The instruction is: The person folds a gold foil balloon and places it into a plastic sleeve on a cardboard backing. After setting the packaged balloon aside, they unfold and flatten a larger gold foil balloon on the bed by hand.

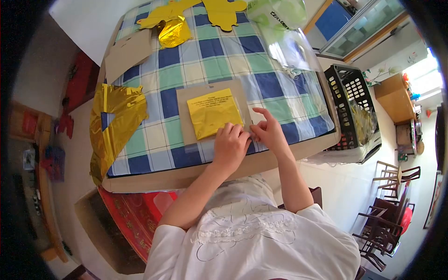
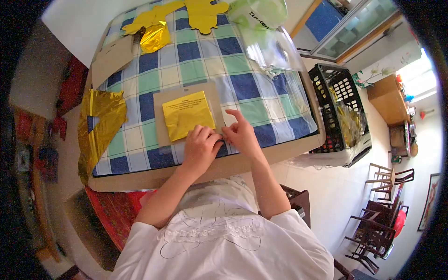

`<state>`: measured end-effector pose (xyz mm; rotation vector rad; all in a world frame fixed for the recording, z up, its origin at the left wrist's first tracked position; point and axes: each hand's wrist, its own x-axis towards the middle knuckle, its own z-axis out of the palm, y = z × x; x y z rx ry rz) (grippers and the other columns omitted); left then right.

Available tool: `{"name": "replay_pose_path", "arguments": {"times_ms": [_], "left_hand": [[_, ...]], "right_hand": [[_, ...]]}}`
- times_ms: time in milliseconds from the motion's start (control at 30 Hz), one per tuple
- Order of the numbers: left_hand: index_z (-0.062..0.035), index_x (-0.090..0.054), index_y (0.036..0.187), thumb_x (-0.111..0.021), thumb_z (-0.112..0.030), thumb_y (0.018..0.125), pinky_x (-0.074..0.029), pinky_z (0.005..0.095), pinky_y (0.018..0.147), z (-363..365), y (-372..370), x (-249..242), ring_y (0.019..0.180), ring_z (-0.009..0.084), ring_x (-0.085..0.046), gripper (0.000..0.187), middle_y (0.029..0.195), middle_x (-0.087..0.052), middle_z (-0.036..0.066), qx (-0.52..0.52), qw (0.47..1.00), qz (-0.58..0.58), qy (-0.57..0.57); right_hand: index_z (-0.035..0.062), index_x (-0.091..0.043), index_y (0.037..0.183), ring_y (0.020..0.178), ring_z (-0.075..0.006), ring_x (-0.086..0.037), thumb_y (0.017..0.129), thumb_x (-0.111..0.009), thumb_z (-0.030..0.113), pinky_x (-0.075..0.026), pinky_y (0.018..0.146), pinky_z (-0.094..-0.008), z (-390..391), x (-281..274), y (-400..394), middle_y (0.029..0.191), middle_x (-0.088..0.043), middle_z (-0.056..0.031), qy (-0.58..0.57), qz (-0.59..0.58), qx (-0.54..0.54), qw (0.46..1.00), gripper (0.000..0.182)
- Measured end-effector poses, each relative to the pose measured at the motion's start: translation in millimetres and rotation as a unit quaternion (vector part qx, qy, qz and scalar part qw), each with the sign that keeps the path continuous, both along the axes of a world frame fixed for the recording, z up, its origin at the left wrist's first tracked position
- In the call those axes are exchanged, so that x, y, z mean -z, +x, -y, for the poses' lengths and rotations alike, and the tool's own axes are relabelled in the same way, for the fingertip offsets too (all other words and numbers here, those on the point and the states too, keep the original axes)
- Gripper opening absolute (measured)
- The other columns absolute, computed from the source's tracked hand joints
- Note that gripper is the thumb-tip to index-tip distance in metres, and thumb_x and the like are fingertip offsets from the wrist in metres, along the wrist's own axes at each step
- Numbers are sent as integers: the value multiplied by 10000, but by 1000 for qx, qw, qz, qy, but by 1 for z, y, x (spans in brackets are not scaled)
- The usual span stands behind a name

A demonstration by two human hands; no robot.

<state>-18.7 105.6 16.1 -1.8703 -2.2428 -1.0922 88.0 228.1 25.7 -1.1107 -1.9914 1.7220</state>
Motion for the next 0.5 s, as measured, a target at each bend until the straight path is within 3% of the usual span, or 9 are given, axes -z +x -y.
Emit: {"name": "replay_pose_path", "arguments": {"times_ms": [133, 233, 333, 433, 500], "left_hand": [[-120, -667, 833, -764, -146, 682, -427, 381, 736, -5, 1, -6, 858, 237, -518, 182, 832, -539, 18, -4, 1000, -8, 7], [-102, -670, 896, -773, -145, 676, -441, 386, 786, 5, 1, -11, 923, 237, -532, 246, 894, -572, 23, 7, 1000, 2, -26], [-76, -641, 1050, -763, -200, 712, -436, 419, 903, 44, 1, 2, 1085, 267, -528, 380, 1094, -597, 75, 52, 998, 5, -29], [-58, -570, 1193, -727, -265, 768, -389, 464, 1004, 73, 16, 7, 1242, 300, -460, 498, 1301, -522, 132, 45, 996, -39, -63], [-68, -550, 1228, -703, -292, 787, -371, 478, 1025, 75, 20, 10, 1274, 315, -437, 518, 1351, -480, 156, 42, 995, -42, -79]], "right_hand": [[67, -455, 1301, 518, -96, -538, 860, -610, 33, -429, 475, -259, 0, 2, 0, 605, -576, -47, -5, -17, 3, 1000, 468], [77, -469, 1283, 612, -159, -581, 833, -661, 60, -473, 561, -303, -1, 1, 2, 704, -589, -77, 19, 38, -8, 999, 490], [96, -489, 1260, 852, -248, -586, 780, -719, 107, -480, 748, -375, 14, -14, 3, 902, -581, -103, 360, 107, -18, 927, 532], [106, -537, 1196, 1027, -292, -508, 719, -756, 145, -416, 847, -428, 23, -16, -6, 1039, -520, -103, 467, 36, -114, 876, 526], [108, -549, 1136, 1018, -292, -505, 717, -758, 158, -407, 844, -430, 28, -24, -13, 1039, -514, -100, 469, 144, -116, 863, 470]]}}
